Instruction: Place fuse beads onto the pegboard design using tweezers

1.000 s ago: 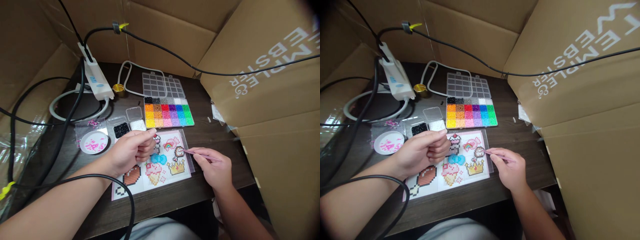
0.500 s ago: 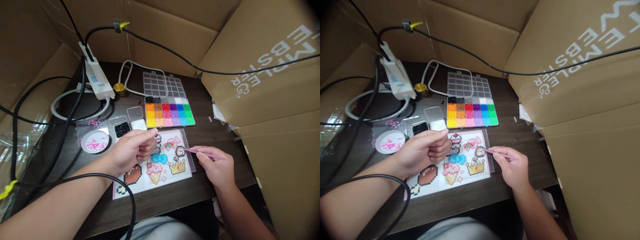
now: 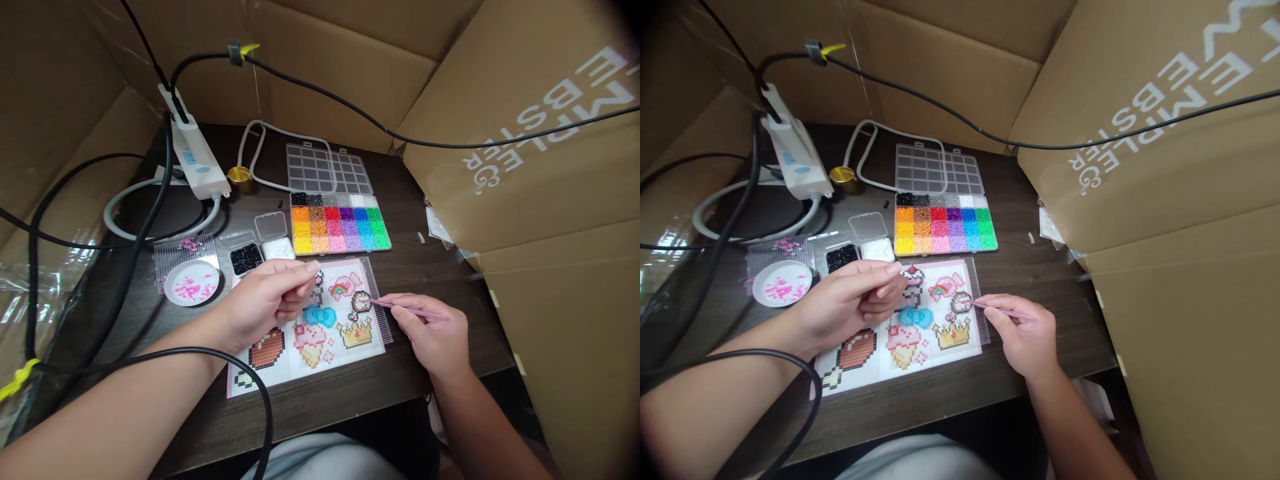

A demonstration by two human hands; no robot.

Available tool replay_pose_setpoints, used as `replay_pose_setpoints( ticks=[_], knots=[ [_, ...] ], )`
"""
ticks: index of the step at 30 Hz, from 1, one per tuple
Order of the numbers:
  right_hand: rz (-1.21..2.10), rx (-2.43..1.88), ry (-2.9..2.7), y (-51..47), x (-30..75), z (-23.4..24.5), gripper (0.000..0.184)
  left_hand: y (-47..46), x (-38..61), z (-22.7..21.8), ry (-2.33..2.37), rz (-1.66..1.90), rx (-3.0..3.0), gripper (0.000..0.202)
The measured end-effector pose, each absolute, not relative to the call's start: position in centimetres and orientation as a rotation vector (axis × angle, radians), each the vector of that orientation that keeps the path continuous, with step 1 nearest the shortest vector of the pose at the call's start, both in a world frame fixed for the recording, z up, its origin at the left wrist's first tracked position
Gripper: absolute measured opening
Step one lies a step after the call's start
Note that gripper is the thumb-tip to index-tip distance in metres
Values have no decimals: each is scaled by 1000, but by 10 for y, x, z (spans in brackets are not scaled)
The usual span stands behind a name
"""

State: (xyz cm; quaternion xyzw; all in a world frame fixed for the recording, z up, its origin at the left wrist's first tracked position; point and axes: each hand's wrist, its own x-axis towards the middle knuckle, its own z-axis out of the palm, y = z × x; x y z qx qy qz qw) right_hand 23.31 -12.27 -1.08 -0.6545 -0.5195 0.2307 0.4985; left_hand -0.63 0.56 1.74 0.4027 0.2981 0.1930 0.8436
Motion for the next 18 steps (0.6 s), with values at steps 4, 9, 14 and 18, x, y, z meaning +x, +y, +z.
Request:
replay_pose_setpoints(
  ticks=[4,9,14,18],
  knots=[
    [541,-1586,-1282,-121,233,-11,18,5,-6,19,632,404,852,46],
    [544,-1573,-1295,-119,233,-11,18,5,-6,18,624,404,848,46],
    [553,-1577,-1260,-120,233,-11,16,5,-7,18,614,405,851,46],
    [561,-1576,-1240,-121,233,-11,15,5,-6,18,609,408,857,46]
  ],
)
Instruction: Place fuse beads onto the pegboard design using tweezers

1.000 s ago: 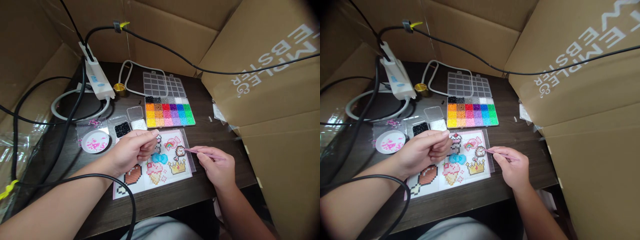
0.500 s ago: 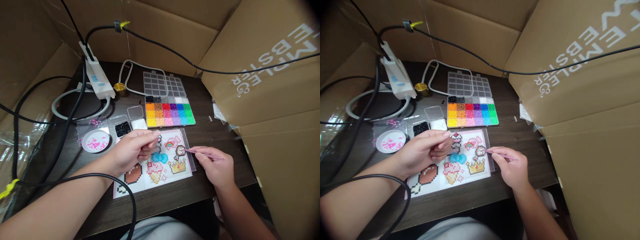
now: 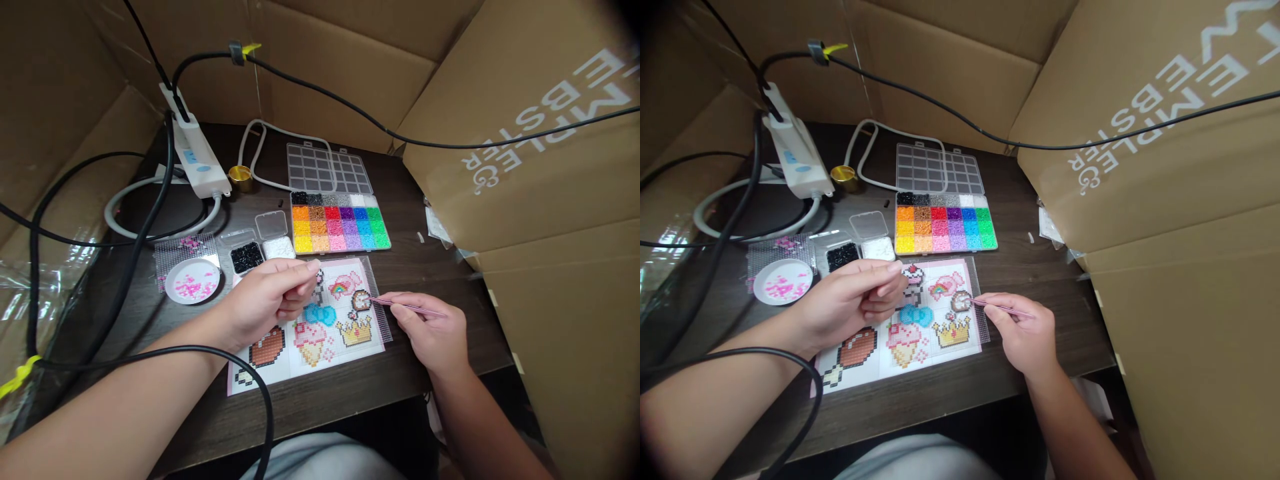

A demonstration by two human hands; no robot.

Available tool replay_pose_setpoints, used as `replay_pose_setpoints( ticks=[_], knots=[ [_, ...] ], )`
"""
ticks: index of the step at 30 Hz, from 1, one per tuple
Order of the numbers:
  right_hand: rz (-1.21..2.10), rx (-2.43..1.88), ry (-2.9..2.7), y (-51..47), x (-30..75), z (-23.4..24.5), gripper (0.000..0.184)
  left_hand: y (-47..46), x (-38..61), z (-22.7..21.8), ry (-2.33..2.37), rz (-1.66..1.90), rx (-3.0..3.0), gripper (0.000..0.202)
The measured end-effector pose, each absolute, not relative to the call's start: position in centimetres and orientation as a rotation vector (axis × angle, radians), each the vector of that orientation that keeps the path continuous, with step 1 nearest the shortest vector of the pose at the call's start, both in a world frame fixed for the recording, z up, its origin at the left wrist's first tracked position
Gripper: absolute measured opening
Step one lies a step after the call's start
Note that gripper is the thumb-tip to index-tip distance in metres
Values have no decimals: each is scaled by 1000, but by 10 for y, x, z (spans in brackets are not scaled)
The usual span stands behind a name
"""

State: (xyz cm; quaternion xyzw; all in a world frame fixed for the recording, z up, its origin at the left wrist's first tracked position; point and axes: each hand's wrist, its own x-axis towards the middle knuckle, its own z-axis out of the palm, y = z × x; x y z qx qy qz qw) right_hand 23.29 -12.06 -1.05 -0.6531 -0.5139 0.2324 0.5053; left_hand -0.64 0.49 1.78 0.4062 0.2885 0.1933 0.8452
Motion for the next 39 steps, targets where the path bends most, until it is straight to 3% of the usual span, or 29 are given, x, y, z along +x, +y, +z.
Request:
replay_pose_setpoints(
  ticks=[39],
  knots=[
    [576,-1607,-1205,-122,234,-12,12,4,-5,19,610,401,856,48]
  ],
)
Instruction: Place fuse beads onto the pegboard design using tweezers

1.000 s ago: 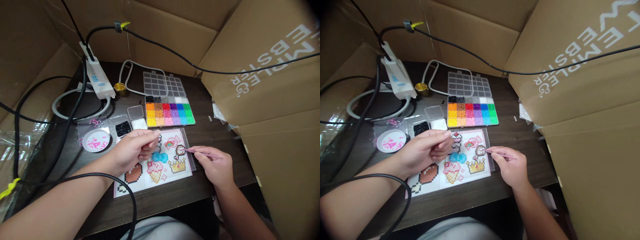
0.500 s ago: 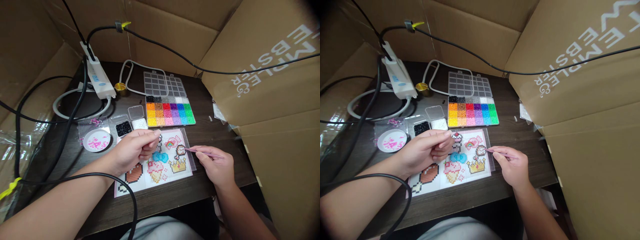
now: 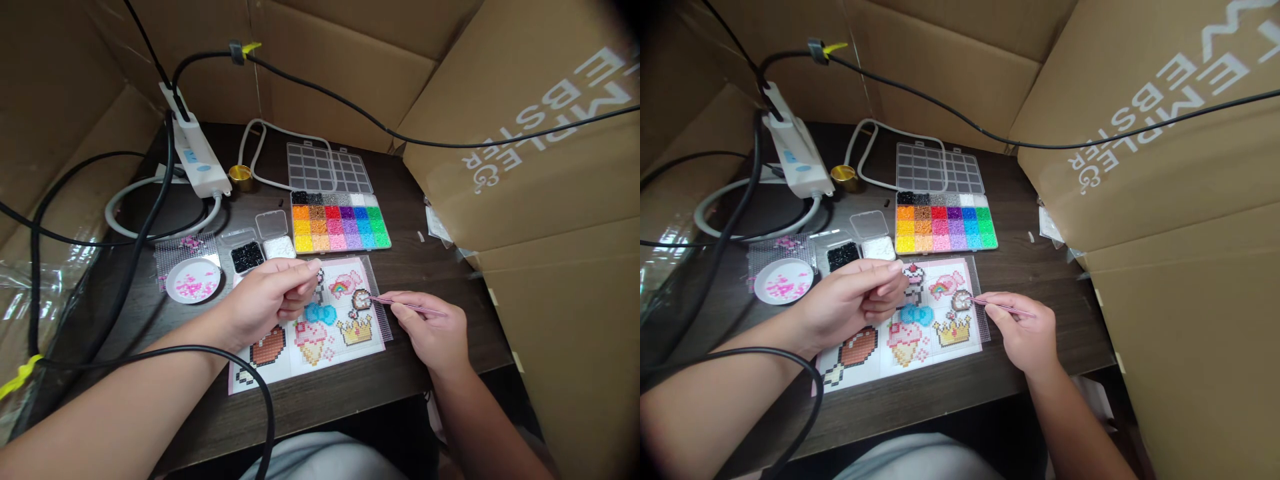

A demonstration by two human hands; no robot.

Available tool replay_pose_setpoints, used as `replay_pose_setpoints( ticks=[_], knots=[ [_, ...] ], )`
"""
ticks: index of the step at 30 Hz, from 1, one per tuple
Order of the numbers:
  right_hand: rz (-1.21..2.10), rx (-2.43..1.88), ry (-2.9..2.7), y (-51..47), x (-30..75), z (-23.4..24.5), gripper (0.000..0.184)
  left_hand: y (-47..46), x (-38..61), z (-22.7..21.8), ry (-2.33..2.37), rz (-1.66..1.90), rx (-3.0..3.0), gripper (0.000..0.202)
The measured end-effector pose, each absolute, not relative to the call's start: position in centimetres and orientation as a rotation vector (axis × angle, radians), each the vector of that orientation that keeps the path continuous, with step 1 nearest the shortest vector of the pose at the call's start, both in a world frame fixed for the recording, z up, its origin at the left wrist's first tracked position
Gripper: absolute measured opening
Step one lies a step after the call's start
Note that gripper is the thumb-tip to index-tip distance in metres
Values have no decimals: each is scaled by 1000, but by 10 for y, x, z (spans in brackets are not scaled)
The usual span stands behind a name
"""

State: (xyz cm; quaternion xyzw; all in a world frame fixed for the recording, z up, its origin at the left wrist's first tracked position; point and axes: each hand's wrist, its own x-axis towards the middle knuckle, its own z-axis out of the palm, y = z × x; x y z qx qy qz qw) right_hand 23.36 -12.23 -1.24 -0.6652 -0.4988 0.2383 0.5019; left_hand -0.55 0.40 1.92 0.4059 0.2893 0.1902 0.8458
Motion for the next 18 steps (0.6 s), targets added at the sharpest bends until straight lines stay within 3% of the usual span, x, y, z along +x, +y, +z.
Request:
replay_pose_setpoints(
  ticks=[18],
  knots=[
    [562,-1619,-1242,-121,235,-10,12,4,-5,21,624,411,851,50]
  ],
)
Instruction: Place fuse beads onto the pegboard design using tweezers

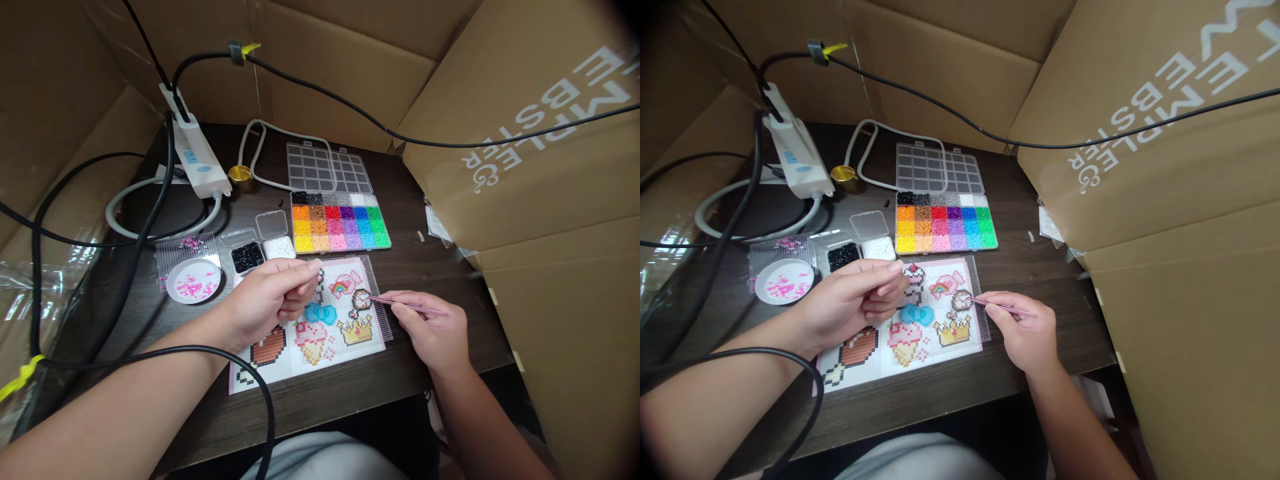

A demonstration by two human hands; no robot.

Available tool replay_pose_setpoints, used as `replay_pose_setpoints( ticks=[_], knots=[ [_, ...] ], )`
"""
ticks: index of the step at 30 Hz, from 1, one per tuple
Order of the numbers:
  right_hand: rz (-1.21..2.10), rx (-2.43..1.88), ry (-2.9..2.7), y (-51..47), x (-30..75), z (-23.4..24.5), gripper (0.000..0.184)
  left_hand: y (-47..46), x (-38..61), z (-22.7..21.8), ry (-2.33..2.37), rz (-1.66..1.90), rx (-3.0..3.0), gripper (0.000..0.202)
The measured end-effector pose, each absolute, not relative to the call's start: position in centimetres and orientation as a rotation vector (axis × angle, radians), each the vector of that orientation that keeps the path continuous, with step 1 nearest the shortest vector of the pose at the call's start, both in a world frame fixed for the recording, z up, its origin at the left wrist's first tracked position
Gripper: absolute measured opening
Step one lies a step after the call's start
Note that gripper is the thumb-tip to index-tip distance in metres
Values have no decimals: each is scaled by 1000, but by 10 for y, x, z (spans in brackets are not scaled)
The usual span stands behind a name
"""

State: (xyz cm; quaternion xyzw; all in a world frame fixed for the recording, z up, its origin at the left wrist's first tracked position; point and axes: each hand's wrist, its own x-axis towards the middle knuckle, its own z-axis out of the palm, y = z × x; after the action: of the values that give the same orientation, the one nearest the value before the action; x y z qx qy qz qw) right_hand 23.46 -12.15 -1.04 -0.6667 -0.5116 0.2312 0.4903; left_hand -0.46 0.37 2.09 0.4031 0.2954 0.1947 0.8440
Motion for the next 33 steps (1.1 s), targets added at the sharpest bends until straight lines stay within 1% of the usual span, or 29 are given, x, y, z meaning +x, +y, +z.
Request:
replay_pose_setpoints(
  ticks=[7,10,12,15,18,21,27,33],
  knots=[
    [605,-1583,-1144,-124,239,-19,8,4,-4,22,622,411,848,48],
    [670,-1545,-1034,-120,243,-20,12,4,-5,22,622,422,850,50],
    [688,-1509,-996,-112,244,-13,14,4,-5,21,620,426,845,51],
    [616,-1453,-1020,-87,241,7,14,4,-5,20,617,429,836,51],
    [597,-1390,-1075,-48,233,30,11,4,-5,20,620,423,837,52],
    [601,-1385,-1122,-6,220,39,12,4,-5,20,621,421,835,51],
    [565,-1373,-1133,40,194,18,3,4,-6,21,618,415,811,51],
    [518,-1386,-1211,33,184,4,6,4,-7,19,630,404,805,51]
  ],
)
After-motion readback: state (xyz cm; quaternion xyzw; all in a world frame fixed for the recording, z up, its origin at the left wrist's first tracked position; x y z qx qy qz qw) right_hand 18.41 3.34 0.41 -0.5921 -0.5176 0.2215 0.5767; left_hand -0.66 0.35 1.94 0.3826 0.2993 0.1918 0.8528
